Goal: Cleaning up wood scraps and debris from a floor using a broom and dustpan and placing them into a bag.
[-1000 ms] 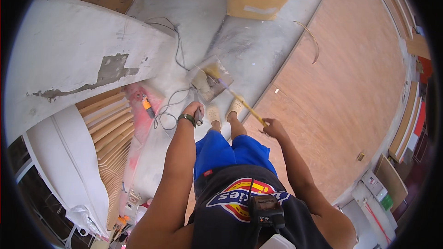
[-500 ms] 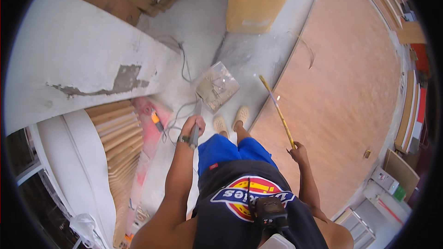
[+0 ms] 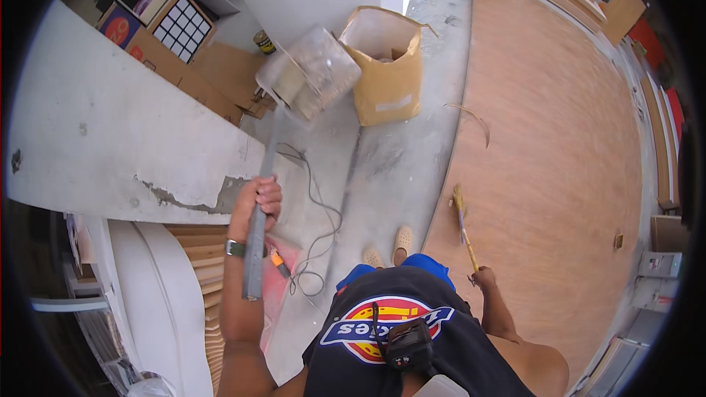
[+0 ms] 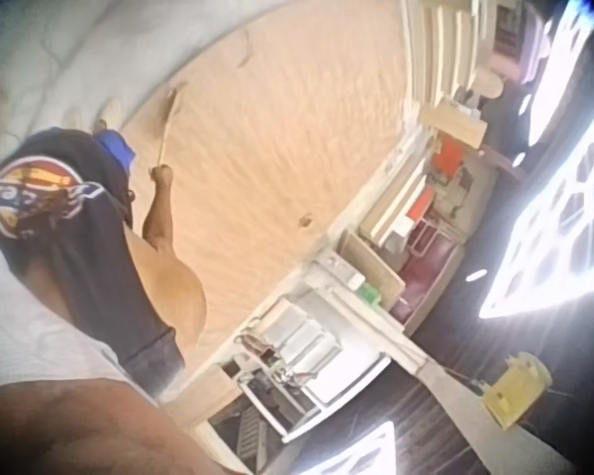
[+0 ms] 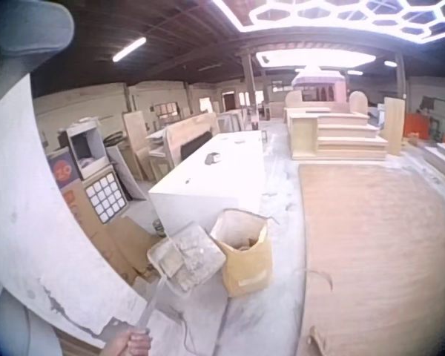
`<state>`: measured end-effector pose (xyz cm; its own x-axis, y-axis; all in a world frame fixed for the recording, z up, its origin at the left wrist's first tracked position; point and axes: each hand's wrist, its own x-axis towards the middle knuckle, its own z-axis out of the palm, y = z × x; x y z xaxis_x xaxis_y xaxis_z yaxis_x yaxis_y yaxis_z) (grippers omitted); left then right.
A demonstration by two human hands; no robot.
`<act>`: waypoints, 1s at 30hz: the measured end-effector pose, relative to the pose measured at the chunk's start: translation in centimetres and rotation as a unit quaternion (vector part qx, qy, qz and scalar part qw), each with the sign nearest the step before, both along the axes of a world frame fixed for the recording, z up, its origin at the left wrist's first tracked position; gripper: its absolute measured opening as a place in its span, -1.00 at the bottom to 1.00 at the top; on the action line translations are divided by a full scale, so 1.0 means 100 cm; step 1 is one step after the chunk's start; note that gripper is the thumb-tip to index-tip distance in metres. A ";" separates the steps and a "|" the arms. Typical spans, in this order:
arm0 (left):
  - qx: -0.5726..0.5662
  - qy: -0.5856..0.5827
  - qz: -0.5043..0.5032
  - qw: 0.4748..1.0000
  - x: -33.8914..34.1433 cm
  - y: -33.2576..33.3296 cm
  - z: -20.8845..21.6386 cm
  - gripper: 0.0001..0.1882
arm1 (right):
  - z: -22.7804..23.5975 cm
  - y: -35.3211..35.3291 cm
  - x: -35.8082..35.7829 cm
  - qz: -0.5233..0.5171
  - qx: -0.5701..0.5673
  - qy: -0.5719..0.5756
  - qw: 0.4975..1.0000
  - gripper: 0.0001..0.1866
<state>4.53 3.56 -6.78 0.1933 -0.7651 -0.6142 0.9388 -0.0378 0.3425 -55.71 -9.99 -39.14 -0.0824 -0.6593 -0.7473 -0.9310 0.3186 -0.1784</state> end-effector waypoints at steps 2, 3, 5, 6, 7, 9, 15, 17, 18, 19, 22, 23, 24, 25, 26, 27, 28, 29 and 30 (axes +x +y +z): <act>-0.008 -0.033 -0.001 0.999 0.005 -0.027 0.028 -0.94 | -0.007 0.003 0.000 -0.015 0.008 -0.009 1.000 -0.67; -0.014 -0.064 0.006 0.998 0.008 -0.038 0.041 -0.94 | -0.008 0.005 0.002 -0.020 -0.004 -0.015 1.000 -0.71; -0.007 -0.115 -0.011 0.993 0.010 -0.069 0.057 -0.94 | -0.011 0.008 0.004 -0.028 -0.017 -0.024 0.999 -0.73; 0.000 -0.162 -0.025 0.986 0.011 -0.085 0.063 -0.94 | -0.012 0.009 0.004 -0.033 -0.018 -0.018 0.999 -0.72; -0.001 -0.165 -0.025 0.986 0.014 -0.100 0.063 -0.94 | -0.014 0.009 0.003 -0.038 -0.020 -0.011 0.999 -0.71; 0.017 -0.240 -0.034 0.970 0.020 -0.130 0.047 -0.86 | -0.017 0.009 -0.002 -0.043 -0.021 -0.023 0.999 -0.70; 0.084 -0.459 -0.038 0.883 0.001 -0.216 -0.017 -0.88 | -0.027 0.014 -0.023 -0.055 -0.040 -0.045 0.997 -0.69; 0.108 -0.507 -0.044 0.854 -0.005 -0.234 -0.038 -0.87 | -0.027 0.014 -0.026 -0.055 -0.042 -0.045 0.997 -0.68; 0.113 -0.541 -0.042 0.832 -0.009 -0.243 -0.048 -0.86 | -0.028 0.015 -0.031 -0.051 -0.057 -0.052 0.996 -0.66; 0.118 -0.575 -0.040 0.809 -0.011 -0.248 -0.058 -0.85 | -0.030 0.016 -0.035 -0.046 -0.071 -0.059 0.995 -0.64; 0.118 -0.601 -0.054 0.789 -0.015 -0.255 -0.075 -0.83 | -0.031 0.022 -0.040 -0.062 -0.086 -0.076 0.991 -0.59; 0.119 -0.602 -0.058 0.788 -0.016 -0.255 -0.077 -0.83 | -0.031 0.025 -0.040 -0.065 -0.082 -0.076 0.992 -0.59; 0.127 -0.614 -0.060 0.777 -0.018 -0.252 -0.076 -0.83 | -0.023 0.025 -0.031 -0.090 -0.063 -0.077 0.991 -0.57; 0.133 -0.623 -0.062 0.768 -0.021 -0.251 -0.075 -0.82 | -0.019 0.026 -0.029 -0.117 -0.044 -0.076 0.989 -0.54; 0.134 -0.625 -0.064 0.767 -0.024 -0.249 -0.075 -0.82 | -0.015 0.028 -0.026 -0.118 -0.042 -0.077 0.989 -0.54; 0.129 -0.627 -0.068 0.765 -0.027 -0.247 -0.074 -0.81 | -0.012 0.029 -0.023 -0.117 -0.038 -0.076 0.989 -0.52; 0.124 -0.630 -0.071 0.764 -0.029 -0.245 -0.073 -0.80 | -0.011 0.029 -0.020 -0.115 -0.034 -0.075 0.990 -0.50; 0.126 -0.631 -0.070 0.762 -0.029 -0.243 -0.074 -0.80 | -0.009 0.027 -0.016 -0.114 -0.033 -0.078 0.990 -0.50; 0.129 -0.647 -0.071 0.748 -0.031 -0.241 -0.075 -0.80 | -0.012 0.028 -0.017 -0.111 -0.029 -0.070 0.991 -0.49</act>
